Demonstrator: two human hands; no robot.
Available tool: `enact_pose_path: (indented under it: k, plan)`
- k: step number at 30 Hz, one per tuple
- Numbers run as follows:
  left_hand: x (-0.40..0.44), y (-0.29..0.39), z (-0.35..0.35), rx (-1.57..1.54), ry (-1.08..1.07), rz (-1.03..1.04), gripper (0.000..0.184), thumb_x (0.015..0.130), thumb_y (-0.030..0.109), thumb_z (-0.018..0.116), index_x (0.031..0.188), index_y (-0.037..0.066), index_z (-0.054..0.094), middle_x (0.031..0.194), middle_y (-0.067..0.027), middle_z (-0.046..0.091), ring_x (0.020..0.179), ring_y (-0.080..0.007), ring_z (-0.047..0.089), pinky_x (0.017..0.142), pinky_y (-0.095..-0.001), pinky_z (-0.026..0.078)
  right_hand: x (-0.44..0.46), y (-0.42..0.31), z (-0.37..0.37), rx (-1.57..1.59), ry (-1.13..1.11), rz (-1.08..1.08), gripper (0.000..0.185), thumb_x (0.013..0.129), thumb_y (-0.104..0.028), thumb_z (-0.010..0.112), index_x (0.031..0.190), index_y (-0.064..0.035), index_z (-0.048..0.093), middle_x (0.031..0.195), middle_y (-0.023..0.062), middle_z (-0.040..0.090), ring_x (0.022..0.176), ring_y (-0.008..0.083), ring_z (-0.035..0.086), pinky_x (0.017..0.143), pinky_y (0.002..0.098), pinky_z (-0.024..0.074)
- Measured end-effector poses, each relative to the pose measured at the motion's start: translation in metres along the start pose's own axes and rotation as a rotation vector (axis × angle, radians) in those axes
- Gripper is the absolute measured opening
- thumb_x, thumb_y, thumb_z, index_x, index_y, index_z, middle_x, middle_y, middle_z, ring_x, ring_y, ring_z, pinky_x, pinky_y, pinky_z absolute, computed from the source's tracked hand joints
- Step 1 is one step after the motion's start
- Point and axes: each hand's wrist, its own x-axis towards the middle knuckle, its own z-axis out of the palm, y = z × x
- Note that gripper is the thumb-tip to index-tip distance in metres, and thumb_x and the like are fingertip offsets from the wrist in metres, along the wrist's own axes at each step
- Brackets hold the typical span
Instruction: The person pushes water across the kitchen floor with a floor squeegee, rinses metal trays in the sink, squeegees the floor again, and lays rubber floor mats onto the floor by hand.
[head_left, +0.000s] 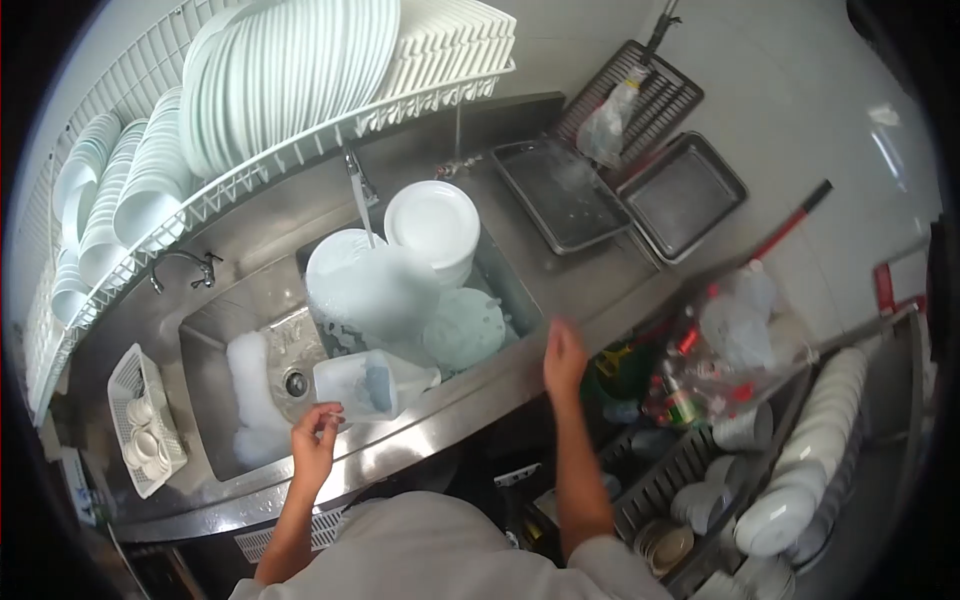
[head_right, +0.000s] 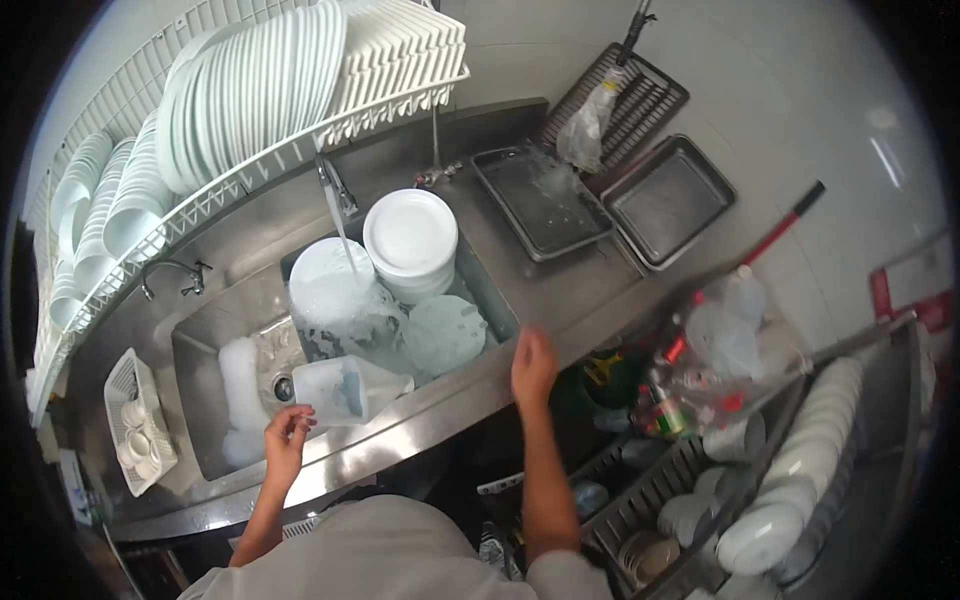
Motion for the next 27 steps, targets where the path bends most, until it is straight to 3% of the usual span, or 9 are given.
enact_pose_path:
  k: [2, 4, 6, 9, 15, 18, 19, 24, 27]
  plan:
    - [-0.003, 0.019, 0.018, 0.134, -0.003, 0.023, 0.017, 0.092, -0.003, 0.062, 0.107, -0.001, 0.069, 0.102, -0.0125, 0.07, 0.085, -0.0204, 0.071, 0.073, -0.0306, 0.055, 0.118, 0.011, 0.031, -0.154, 0.072, -0.254, 0.025, 0.1, -0.017, 0.057, 0.115, -0.0007, 0.069, 0.122, 0.0199, 0.067, 0.111, 0.0385, 0.064, 0.095, 0.0468, 0.0503]
    - [-0.003, 0.05, 0.028, 0.289, 0.029, 0.056, 0.018, 0.089, -0.005, 0.064, 0.105, -0.001, 0.069, 0.103, -0.0145, 0.069, 0.083, -0.0233, 0.071, 0.07, -0.0322, 0.057, 0.209, 0.042, 0.058, -0.404, -0.009, -0.385, 0.027, 0.098, -0.018, 0.058, 0.115, 0.0002, 0.069, 0.126, 0.0205, 0.066, 0.112, 0.0384, 0.063, 0.096, 0.0463, 0.0505]
    - [-0.01, 0.066, 0.039, 0.342, 0.104, 0.042, 0.017, 0.088, -0.006, 0.065, 0.104, -0.001, 0.069, 0.103, -0.0149, 0.069, 0.082, -0.0244, 0.07, 0.071, -0.0329, 0.057, 0.263, 0.079, 0.085, -0.65, -0.282, -0.268, 0.026, 0.093, -0.016, 0.062, 0.11, 0.0019, 0.07, 0.118, 0.0221, 0.068, 0.108, 0.0399, 0.065, 0.094, 0.0476, 0.0519]
    - [-0.036, 0.068, 0.04, 0.389, 0.256, -0.033, 0.018, 0.088, -0.007, 0.064, 0.104, -0.001, 0.069, 0.103, -0.0158, 0.069, 0.084, -0.0264, 0.07, 0.072, -0.0338, 0.058, 0.312, 0.08, 0.101, -0.716, -0.877, -0.019, 0.024, 0.09, -0.016, 0.064, 0.105, 0.0016, 0.072, 0.112, 0.0223, 0.07, 0.107, 0.0397, 0.067, 0.092, 0.0486, 0.0535]
    - [-0.077, 0.088, 0.05, 0.46, 0.437, -0.226, 0.021, 0.086, -0.009, 0.062, 0.104, -0.001, 0.068, 0.1, -0.0155, 0.068, 0.082, -0.0271, 0.068, 0.071, -0.0334, 0.055, 0.339, 0.088, 0.116, -0.561, -0.559, -0.273, 0.021, 0.09, -0.013, 0.064, 0.105, -0.0007, 0.073, 0.106, 0.0209, 0.073, 0.102, 0.0391, 0.069, 0.087, 0.048, 0.0565]
    - [-0.091, 0.091, 0.054, 0.493, 0.495, -0.256, 0.02, 0.086, -0.009, 0.062, 0.104, -0.001, 0.068, 0.098, -0.0154, 0.067, 0.081, -0.0275, 0.067, 0.071, -0.0339, 0.054, 0.35, 0.103, 0.128, -0.776, -0.823, -0.323, 0.019, 0.087, -0.012, 0.066, 0.101, -0.0027, 0.073, 0.099, 0.0213, 0.072, 0.096, 0.0401, 0.07, 0.083, 0.0493, 0.0569]
    - [-0.093, 0.092, 0.057, 0.49, 0.52, -0.26, 0.02, 0.086, -0.009, 0.062, 0.104, -0.001, 0.068, 0.098, -0.0153, 0.067, 0.081, -0.0277, 0.067, 0.071, -0.0344, 0.054, 0.356, 0.101, 0.139, -0.737, -0.785, -0.354, 0.017, 0.086, -0.011, 0.067, 0.1, -0.0038, 0.074, 0.1, 0.0205, 0.072, 0.096, 0.0399, 0.069, 0.084, 0.0496, 0.0563]
    - [-0.112, 0.083, 0.072, 0.481, 0.552, -0.346, 0.019, 0.086, -0.009, 0.061, 0.103, -0.002, 0.067, 0.096, -0.0153, 0.066, 0.08, -0.0289, 0.067, 0.073, -0.0363, 0.054, 0.371, 0.028, 0.177, -0.46, -0.592, -0.515, 0.017, 0.087, -0.012, 0.063, 0.099, -0.006, 0.074, 0.098, 0.0202, 0.072, 0.093, 0.0393, 0.07, 0.083, 0.0498, 0.0563]
    - [-0.12, 0.085, 0.079, 0.49, 0.571, -0.394, 0.019, 0.086, -0.009, 0.061, 0.102, -0.002, 0.067, 0.096, -0.0154, 0.066, 0.08, -0.0295, 0.067, 0.073, -0.0366, 0.054, 0.365, -0.021, 0.227, -0.262, -0.509, -0.699, 0.022, 0.09, -0.012, 0.061, 0.108, -0.0083, 0.072, 0.11, 0.0144, 0.071, 0.104, 0.0358, 0.067, 0.088, 0.0468, 0.0554]
